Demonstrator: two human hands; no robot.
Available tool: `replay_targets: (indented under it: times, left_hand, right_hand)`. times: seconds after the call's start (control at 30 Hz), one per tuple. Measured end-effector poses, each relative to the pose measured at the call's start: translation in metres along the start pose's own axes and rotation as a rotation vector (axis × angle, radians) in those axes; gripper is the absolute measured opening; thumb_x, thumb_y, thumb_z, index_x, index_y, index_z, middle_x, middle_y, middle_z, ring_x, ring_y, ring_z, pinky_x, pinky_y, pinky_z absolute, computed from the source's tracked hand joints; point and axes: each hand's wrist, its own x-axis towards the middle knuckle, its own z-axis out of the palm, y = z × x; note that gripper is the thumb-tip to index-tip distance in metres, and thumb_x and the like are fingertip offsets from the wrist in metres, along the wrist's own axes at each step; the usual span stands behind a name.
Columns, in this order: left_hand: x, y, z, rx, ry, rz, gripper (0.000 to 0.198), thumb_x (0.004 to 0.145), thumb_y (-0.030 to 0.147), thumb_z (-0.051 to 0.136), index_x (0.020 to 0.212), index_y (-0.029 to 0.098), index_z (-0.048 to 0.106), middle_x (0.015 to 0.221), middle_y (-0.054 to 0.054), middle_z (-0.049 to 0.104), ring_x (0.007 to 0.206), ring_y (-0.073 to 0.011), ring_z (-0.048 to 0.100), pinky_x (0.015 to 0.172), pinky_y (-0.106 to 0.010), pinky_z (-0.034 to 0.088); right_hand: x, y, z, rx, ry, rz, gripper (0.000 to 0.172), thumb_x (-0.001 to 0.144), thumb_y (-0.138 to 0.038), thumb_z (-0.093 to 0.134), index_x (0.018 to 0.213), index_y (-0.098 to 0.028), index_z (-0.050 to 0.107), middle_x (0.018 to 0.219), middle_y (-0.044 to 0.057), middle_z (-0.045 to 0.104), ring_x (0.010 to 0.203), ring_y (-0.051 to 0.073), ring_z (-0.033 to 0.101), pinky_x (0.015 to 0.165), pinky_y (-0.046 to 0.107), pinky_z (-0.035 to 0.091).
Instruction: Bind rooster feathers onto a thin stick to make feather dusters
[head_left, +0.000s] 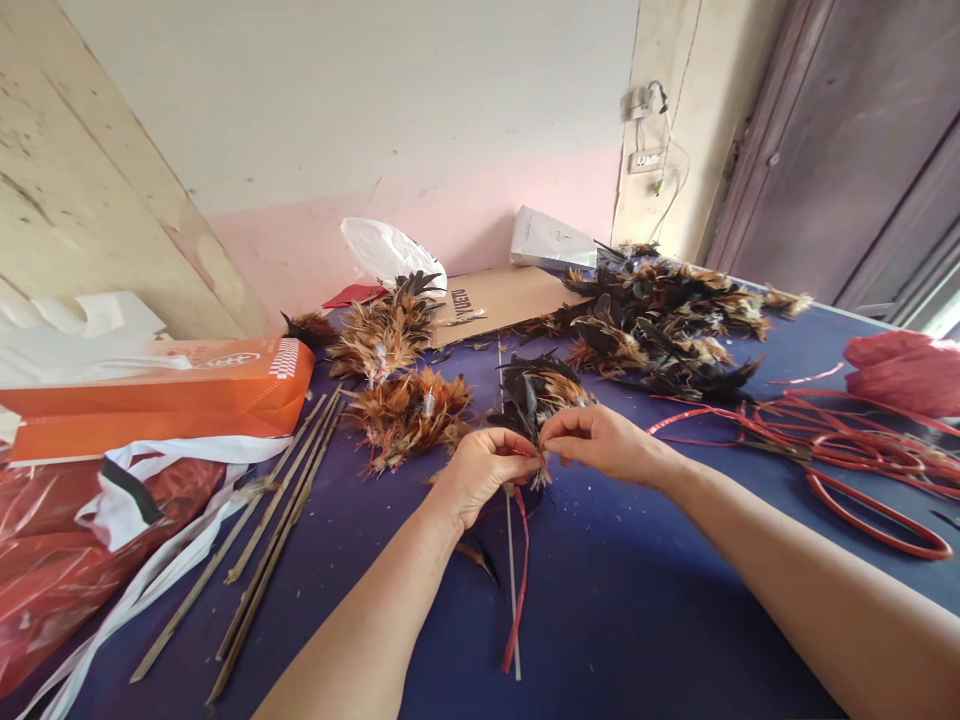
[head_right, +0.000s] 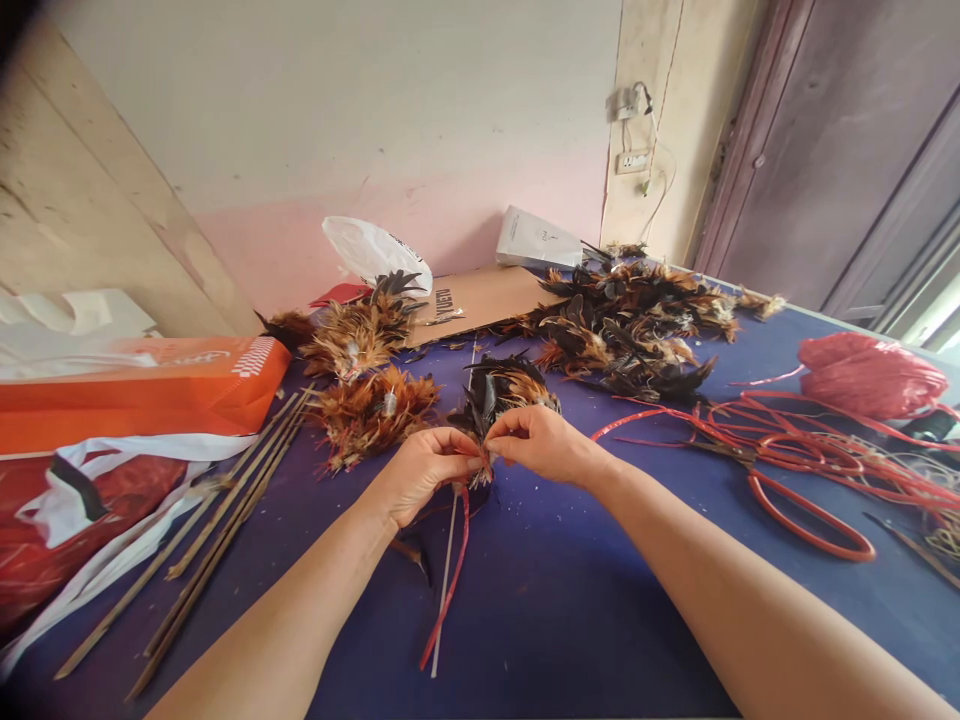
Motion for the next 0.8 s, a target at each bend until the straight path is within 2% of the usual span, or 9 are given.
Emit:
replay_targets:
  times: [0.1,0.33,0.6,0.8]
  left_hand:
    - [0.001,-0.004,0.001,0.116,0.0,0.067,0.02,0.055,0.024,0.071,0.068,0.013,0.061,0.06,-0.001,0.061,0.049,-0.0083,0.052,0.047,-0.02,0.039]
    - [0.003,-0.013,0.004,0.436,0.054,0.262,0.009,0.064,0.017,0.06,0.072,0.014,0.06,0.064,-0.001,0.062,0.056,-0.0108,0.056,0.052,-0.02,0.042]
    - [-0.003,-0.011,0.012,0.913,0.156,0.643,0.02,0.068,0.003,0.05,0.076,0.018,0.061,0.074,-0.001,0.063,0.067,-0.012,0.057,0.064,-0.023,0.043]
    - [-0.004,-0.013,0.011,1.08,0.159,0.737,0.02,0.072,0.004,0.049,0.082,0.019,0.059,0.078,-0.002,0.062,0.072,-0.0139,0.056,0.065,-0.025,0.043]
  right_hand:
    - [0.002,0.003,0.007,0.067,0.031,0.039,0.017,0.071,-0.019,0.048,0.081,-0.017,0.062,0.059,-0.001,0.058,0.053,0.009,0.051,0.048,0.019,0.038]
    - [0.004,0.01,0.02,0.038,0.094,-0.061,0.017,0.066,-0.01,0.046,0.076,-0.017,0.058,0.066,-0.002,0.06,0.054,0.008,0.054,0.052,0.018,0.041]
    - [0.008,0.02,0.022,0.173,-0.015,0.025,0.02,0.068,-0.016,0.047,0.082,-0.016,0.061,0.066,-0.001,0.061,0.055,0.009,0.054,0.049,0.018,0.041]
    - [0.008,0.02,0.019,0.287,-0.057,0.073,0.025,0.066,-0.016,0.048,0.084,-0.017,0.065,0.064,-0.002,0.06,0.058,0.009,0.054,0.053,0.019,0.043]
